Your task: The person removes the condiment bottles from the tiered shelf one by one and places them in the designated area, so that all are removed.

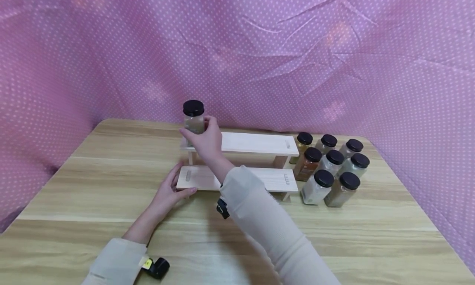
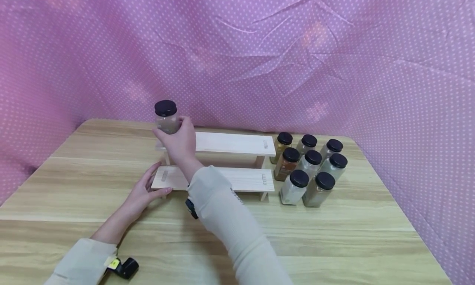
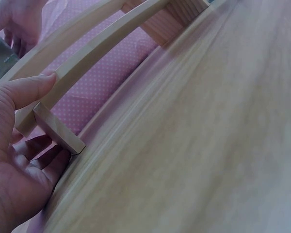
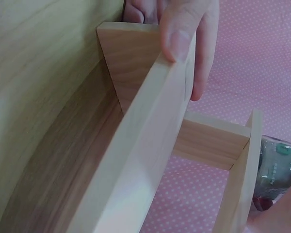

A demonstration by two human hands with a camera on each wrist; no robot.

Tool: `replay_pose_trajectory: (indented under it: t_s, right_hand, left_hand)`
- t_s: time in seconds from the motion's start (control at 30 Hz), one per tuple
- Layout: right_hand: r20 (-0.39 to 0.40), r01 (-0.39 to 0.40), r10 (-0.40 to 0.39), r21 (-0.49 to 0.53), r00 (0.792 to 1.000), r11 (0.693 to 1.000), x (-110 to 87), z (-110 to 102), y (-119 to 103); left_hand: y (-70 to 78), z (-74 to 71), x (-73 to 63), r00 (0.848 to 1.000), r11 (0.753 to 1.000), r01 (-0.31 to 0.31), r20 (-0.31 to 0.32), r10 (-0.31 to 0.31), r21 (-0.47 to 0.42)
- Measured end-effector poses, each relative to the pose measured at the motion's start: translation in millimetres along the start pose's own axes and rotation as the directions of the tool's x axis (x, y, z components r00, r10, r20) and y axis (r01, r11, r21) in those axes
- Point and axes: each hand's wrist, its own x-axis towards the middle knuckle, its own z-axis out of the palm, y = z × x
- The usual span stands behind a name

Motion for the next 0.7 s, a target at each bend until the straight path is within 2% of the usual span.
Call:
replay_pose_trajectory:
  t_s: [0.23, 0.43, 0.7]
  right_hand:
    - [-0.007, -0.014, 0.014, -0.042, 1.000, 0.999, -1.0, -3, -5]
    - [0.014, -0.035, 0.036, -0.035, 0.999, 0.999, -4.3, -13, -7]
    - [-0.004, -0.052, 0.052, -0.044, 0.999, 0.998, -1.9, -28, -8]
  left_hand:
    - [0.7, 1.1, -0.1, 1.000, 1.000, -0.003, 0.002, 0.003, -0.012]
    - [2.0, 1.9, -1.2, 1.000, 1.000, 0.002, 0.006, -0.002, -0.026]
    - [0.6, 1.7, -1.1, 1.000, 1.000, 0.006, -0.012, -0.006, -0.017]
